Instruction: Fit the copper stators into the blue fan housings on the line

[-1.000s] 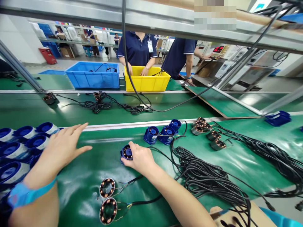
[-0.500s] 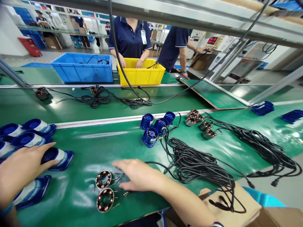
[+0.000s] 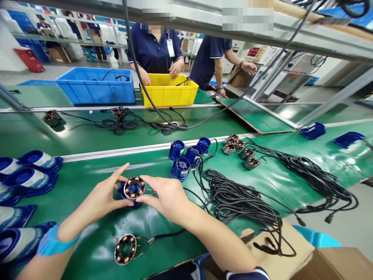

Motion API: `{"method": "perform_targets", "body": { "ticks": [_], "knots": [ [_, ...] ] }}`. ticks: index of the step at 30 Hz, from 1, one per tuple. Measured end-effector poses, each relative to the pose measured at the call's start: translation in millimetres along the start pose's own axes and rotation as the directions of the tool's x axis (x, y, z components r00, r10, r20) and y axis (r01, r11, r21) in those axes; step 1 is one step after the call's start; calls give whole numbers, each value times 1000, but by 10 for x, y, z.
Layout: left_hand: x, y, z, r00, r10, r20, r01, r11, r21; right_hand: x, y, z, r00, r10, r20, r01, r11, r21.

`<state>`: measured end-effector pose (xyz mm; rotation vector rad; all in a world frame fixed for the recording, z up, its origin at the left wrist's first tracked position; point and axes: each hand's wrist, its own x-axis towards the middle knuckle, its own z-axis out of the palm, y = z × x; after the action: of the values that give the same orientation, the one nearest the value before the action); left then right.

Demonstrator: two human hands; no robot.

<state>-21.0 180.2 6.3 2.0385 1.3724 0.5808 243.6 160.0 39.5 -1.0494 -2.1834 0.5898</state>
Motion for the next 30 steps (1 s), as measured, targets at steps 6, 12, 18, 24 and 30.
{"method": "perform_targets", "body": {
  "ticks": [6, 12, 18, 24, 30],
  "knots": [
    [106, 104, 319, 1000, -1, -20, -1, 994, -114, 185, -8, -19, 942, 164, 293, -58, 939, -339],
    [70, -100, 264, 994, 111, -3, -111, 992, -53, 236, 20, 191, 954, 135, 268, -6, 903, -430],
    [9, -313, -37, 978, 85, -191, -107, 988, -109, 151, 64, 225, 999, 15, -43, -29, 935, -353],
    [6, -268, -108, 932, 68, -355, -83, 996, -27, -38, 141, 283, 996, 84, 41, -53, 875, -481],
    [-142, -91, -162, 923, 92, -373, -61, 994, 95, -244, 373, 190, 997, 60, -52, -79, 808, -584]
  ]
}}
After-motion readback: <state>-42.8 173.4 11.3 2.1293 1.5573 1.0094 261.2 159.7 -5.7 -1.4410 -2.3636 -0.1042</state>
